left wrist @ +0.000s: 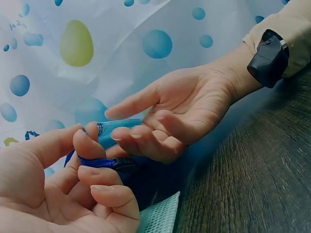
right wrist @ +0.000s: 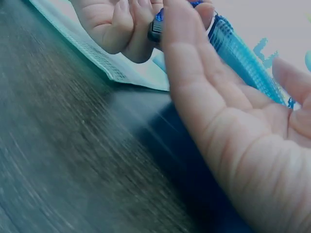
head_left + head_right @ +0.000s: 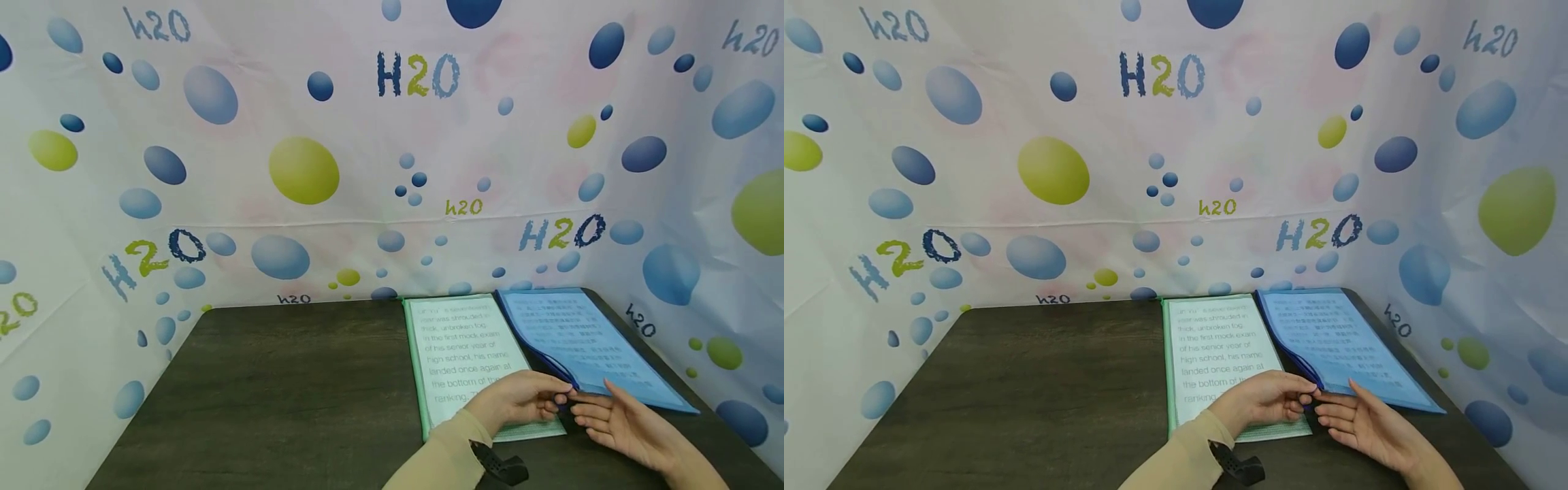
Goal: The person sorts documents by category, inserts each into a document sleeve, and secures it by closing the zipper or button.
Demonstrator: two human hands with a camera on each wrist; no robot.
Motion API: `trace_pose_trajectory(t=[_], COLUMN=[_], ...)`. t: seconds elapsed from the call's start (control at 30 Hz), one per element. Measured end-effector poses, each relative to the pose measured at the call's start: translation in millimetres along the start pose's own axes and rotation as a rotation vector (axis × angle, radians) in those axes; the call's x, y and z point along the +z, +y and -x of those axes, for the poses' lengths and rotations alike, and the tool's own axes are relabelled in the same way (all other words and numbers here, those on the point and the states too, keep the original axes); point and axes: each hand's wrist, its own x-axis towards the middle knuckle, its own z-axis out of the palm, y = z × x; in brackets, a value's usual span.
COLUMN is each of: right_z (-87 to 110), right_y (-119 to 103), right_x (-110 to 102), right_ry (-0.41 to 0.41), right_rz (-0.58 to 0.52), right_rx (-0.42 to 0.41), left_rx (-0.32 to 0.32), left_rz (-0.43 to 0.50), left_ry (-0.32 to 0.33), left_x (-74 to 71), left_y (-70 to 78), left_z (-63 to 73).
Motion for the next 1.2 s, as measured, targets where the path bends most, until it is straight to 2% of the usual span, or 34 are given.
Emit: trace_pose_trajectory(t=[0.17,0.4,0.63,0.9,1.2], right_z=[1.1,1.4,2.6,4.1,5.4], right_y=[0.4,-0.2,-0.6,0.0,0.5], right_x=[-0.1,-1.2,-2.2,-2.5,0.2], right_ry=[0.034,0.03,-0.002,0.014,0.031], right_rz=[-0.056,-0.105,-0.142,-0.153,-0.165], right_rx=[-0.034,-0.049,-0.049,-0.07,-0.086], left_rx=[-0.05,-0.135,-0.17,-0.168,-0.117], left_rz=[0.054,0.197,0.348,0.416,0.507], left_ry=[0.031,0.003,-0.015,0.005,0.085], left_x=[1.1,0.2,3.0,2.8,-2.1], left_y=[-0.3,-1.2,-2.2,-0.5,1.8], left_z=[0.0,-2.3,-3.2,-4.8,-9.5])
